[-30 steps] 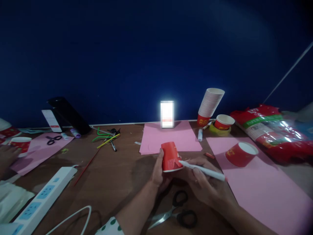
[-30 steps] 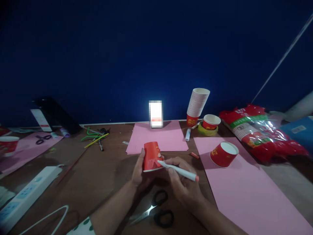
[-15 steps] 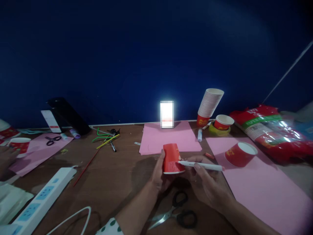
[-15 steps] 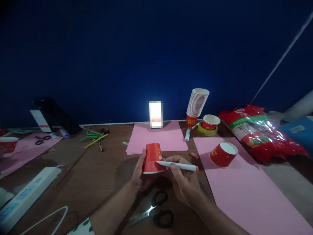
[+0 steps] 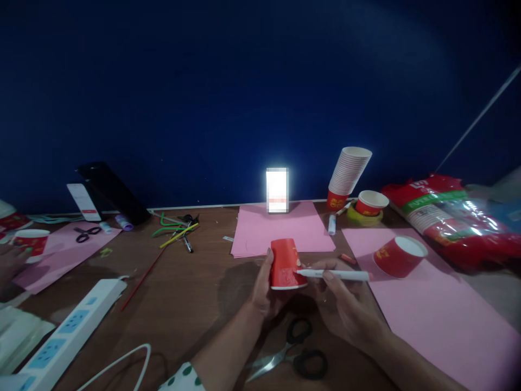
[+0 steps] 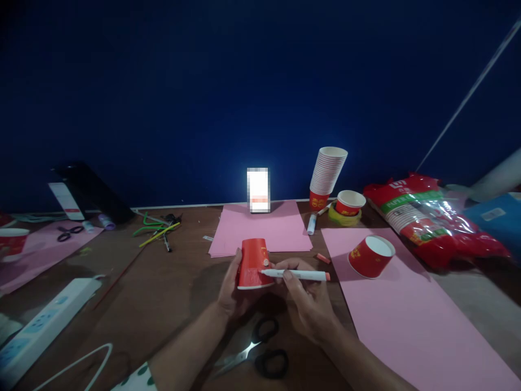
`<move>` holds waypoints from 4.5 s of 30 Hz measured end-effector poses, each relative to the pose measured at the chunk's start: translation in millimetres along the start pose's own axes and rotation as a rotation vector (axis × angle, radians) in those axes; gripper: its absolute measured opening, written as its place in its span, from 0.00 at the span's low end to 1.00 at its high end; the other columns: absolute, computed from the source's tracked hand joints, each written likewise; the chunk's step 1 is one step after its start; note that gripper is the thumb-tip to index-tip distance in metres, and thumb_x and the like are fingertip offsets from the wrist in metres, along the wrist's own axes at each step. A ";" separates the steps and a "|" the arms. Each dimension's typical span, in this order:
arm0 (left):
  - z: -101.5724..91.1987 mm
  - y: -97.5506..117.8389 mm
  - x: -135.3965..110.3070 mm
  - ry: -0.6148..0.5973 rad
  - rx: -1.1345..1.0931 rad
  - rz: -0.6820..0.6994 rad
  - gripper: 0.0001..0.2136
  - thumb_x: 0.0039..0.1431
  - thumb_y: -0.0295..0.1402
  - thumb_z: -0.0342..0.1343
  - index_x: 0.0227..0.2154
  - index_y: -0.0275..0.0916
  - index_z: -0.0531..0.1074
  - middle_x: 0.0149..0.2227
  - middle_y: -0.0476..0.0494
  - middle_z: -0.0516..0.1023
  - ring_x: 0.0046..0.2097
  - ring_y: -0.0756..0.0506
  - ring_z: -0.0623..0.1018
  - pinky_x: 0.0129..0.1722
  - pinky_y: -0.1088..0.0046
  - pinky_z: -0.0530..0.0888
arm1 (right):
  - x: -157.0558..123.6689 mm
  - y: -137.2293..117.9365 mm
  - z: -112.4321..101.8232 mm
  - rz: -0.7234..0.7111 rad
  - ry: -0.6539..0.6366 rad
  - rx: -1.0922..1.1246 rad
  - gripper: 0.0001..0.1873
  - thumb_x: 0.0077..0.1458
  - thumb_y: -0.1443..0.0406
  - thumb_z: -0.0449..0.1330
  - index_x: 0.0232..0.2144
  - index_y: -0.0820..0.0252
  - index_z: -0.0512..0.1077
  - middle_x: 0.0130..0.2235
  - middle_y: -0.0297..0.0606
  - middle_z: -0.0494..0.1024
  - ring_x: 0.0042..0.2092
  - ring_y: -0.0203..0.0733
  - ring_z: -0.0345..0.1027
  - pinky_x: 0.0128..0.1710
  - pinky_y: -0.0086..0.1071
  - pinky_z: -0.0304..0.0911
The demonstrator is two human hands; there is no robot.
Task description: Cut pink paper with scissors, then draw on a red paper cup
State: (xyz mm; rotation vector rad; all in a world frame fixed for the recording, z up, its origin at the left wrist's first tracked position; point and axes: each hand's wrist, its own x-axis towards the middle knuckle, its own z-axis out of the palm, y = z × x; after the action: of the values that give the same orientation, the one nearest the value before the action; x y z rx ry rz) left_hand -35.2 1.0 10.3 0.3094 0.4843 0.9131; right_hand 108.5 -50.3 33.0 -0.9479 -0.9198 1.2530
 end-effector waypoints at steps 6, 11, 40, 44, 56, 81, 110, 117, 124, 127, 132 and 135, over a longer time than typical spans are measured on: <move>-1.5 0.0 0.5 -0.014 0.000 -0.012 0.27 0.57 0.52 0.48 0.38 0.28 0.72 0.35 0.34 0.78 0.37 0.42 0.77 0.43 0.63 0.73 | -0.2 -3.7 3.3 0.021 -0.027 0.036 0.09 0.53 0.57 0.62 0.31 0.57 0.73 0.26 0.33 0.71 0.28 0.35 0.64 0.27 0.27 0.62; 0.8 0.6 -0.4 -0.007 0.005 -0.014 0.27 0.58 0.52 0.47 0.37 0.27 0.72 0.34 0.33 0.78 0.36 0.42 0.77 0.42 0.64 0.73 | -0.7 -5.0 3.5 0.019 -0.019 0.001 0.10 0.53 0.57 0.62 0.31 0.58 0.74 0.25 0.33 0.70 0.27 0.35 0.64 0.26 0.27 0.62; 5.6 1.1 -0.5 -0.028 -0.015 -0.017 0.26 0.59 0.51 0.47 0.36 0.28 0.72 0.33 0.34 0.78 0.35 0.42 0.77 0.40 0.65 0.73 | -0.7 -11.7 8.7 0.035 -0.037 0.070 0.10 0.51 0.58 0.65 0.30 0.58 0.75 0.26 0.33 0.72 0.28 0.34 0.64 0.29 0.27 0.64; 4.1 0.6 -0.4 0.017 -0.017 -0.025 0.26 0.58 0.51 0.47 0.37 0.28 0.72 0.34 0.35 0.78 0.36 0.43 0.77 0.42 0.65 0.73 | -0.3 -5.9 6.6 0.060 -0.003 0.131 0.09 0.52 0.58 0.64 0.32 0.56 0.74 0.28 0.33 0.73 0.31 0.36 0.66 0.33 0.30 0.65; 5.8 0.7 -1.4 -0.021 0.010 -0.023 0.26 0.57 0.52 0.48 0.37 0.29 0.72 0.33 0.34 0.77 0.34 0.42 0.77 0.39 0.65 0.72 | -0.9 -9.2 3.5 0.039 -0.043 0.039 0.11 0.51 0.57 0.64 0.29 0.58 0.74 0.28 0.34 0.72 0.30 0.35 0.63 0.30 0.28 0.62; 5.2 0.8 -0.8 0.012 -0.001 -0.021 0.26 0.57 0.52 0.49 0.36 0.28 0.73 0.32 0.34 0.78 0.33 0.42 0.77 0.39 0.64 0.73 | 0.8 -5.7 0.1 0.042 -0.055 0.038 0.10 0.54 0.57 0.63 0.29 0.58 0.73 0.26 0.33 0.70 0.28 0.34 0.62 0.27 0.27 0.59; 3.3 -0.3 -1.5 0.013 -0.007 -0.022 0.26 0.57 0.52 0.49 0.38 0.28 0.72 0.34 0.35 0.78 0.35 0.42 0.77 0.42 0.64 0.73 | 1.8 0.9 -3.7 0.036 -0.050 0.102 0.08 0.55 0.58 0.61 0.32 0.57 0.73 0.30 0.35 0.74 0.31 0.37 0.66 0.35 0.32 0.65; 2.2 -0.6 -0.6 0.050 -0.027 -0.041 0.26 0.56 0.52 0.50 0.38 0.29 0.72 0.34 0.35 0.78 0.35 0.42 0.77 0.42 0.63 0.73 | 1.1 -1.3 2.7 0.046 -0.010 0.155 0.08 0.54 0.59 0.63 0.32 0.56 0.74 0.30 0.35 0.75 0.31 0.36 0.67 0.33 0.29 0.65; 1.5 -0.8 0.8 0.041 -0.030 -0.040 0.26 0.55 0.52 0.51 0.39 0.29 0.72 0.34 0.36 0.78 0.36 0.42 0.77 0.42 0.63 0.72 | 1.8 -0.1 0.0 0.050 -0.051 0.147 0.07 0.54 0.59 0.63 0.33 0.57 0.74 0.29 0.34 0.74 0.31 0.35 0.66 0.32 0.28 0.65; 1.9 -0.9 0.7 0.014 -0.027 -0.036 0.26 0.56 0.52 0.49 0.37 0.29 0.72 0.33 0.35 0.78 0.35 0.42 0.77 0.41 0.64 0.73 | 1.1 -2.9 1.5 0.049 -0.021 0.126 0.08 0.53 0.59 0.63 0.31 0.58 0.74 0.28 0.33 0.73 0.30 0.34 0.66 0.31 0.27 0.64; 2.1 -2.2 0.2 0.015 -0.035 -0.023 0.25 0.56 0.51 0.51 0.37 0.29 0.73 0.33 0.36 0.78 0.34 0.43 0.77 0.41 0.65 0.72 | 1.7 -4.0 2.4 0.040 -0.016 0.099 0.09 0.54 0.58 0.63 0.32 0.58 0.75 0.29 0.35 0.74 0.32 0.36 0.66 0.33 0.28 0.65; 3.8 -1.8 -0.5 0.034 -0.027 -0.024 0.25 0.56 0.51 0.51 0.38 0.29 0.73 0.33 0.36 0.78 0.34 0.43 0.77 0.40 0.66 0.73 | 1.7 -3.5 2.2 0.066 -0.023 0.097 0.09 0.53 0.58 0.63 0.33 0.58 0.75 0.30 0.35 0.75 0.32 0.35 0.67 0.33 0.28 0.65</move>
State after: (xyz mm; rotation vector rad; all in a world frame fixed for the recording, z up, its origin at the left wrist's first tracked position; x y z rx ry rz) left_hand -32.2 -0.6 12.9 0.2630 0.5053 0.9024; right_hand 107.7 -48.7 37.1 -0.8944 -0.8437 1.3551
